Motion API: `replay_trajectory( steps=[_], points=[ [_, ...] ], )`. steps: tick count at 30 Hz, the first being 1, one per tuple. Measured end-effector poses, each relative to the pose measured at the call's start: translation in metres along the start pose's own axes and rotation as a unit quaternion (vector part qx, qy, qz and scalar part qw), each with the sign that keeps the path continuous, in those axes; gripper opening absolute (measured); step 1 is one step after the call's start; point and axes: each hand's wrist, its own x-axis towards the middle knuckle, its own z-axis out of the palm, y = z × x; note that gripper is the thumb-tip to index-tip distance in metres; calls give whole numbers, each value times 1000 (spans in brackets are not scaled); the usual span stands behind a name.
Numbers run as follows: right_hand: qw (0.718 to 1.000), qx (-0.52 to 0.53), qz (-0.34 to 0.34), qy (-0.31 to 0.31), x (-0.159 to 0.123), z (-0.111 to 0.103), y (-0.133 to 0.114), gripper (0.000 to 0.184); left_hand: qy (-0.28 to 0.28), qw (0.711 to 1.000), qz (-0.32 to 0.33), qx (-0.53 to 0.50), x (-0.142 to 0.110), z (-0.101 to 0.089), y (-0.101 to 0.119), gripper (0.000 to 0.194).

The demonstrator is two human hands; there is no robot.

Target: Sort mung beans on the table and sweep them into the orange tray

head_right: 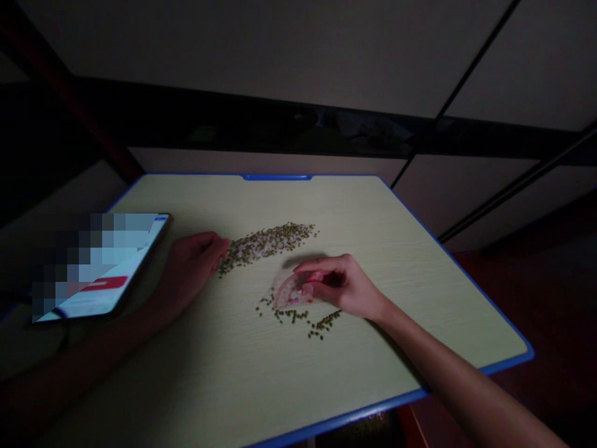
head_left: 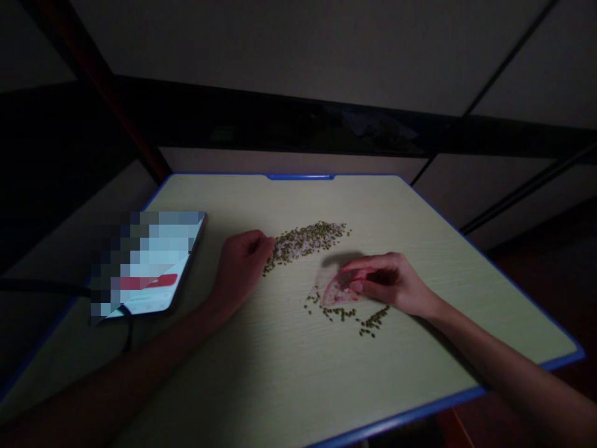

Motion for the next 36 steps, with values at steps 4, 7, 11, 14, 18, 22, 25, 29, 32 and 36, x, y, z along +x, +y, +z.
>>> replay_trajectory(
  steps=[4, 7, 11, 14, 18, 22, 25, 29, 32, 36],
  points=[
    [1000, -7, 5, 4, 0, 2, -2, 26, 1, 1000, 2, -1, 1, 0, -1, 26],
    [1000, -12, -1, 13, 0, 3, -2, 26, 0, 1000, 0, 3, 1, 0, -1, 26],
    [999, -24, 11, 29, 0, 3, -2, 25, -4, 1000, 2, -4, 0, -1, -1, 27],
    [997, -40, 29, 59, 0, 3, -2, 23, -2, 1000, -2, -3, -1, 0, -1, 27],
    [996, -31, 43, 78, 1, 3, -3, 24, -2, 1000, -9, 3, -1, 0, 0, 26],
    [997, -33, 42, 52, 1, 3, -2, 24, -4, 1000, -9, 7, 0, 0, 0, 25],
    [998, -45, 29, 33, 0, 3, -1, 24, -2, 1000, -7, 2, 0, 0, 0, 26],
    [998, -55, 20, 30, -1, 4, -1, 24, -2, 1000, -4, 7, 0, 1, 0, 26],
    [997, -58, 26, 42, -1, 3, -1, 24, -1, 1000, -6, 7, -1, 1, 1, 26],
    [997, -41, 35, 59, 0, 2, -2, 24, -3, 1000, -8, 10, -1, 0, 1, 26]
  ],
)
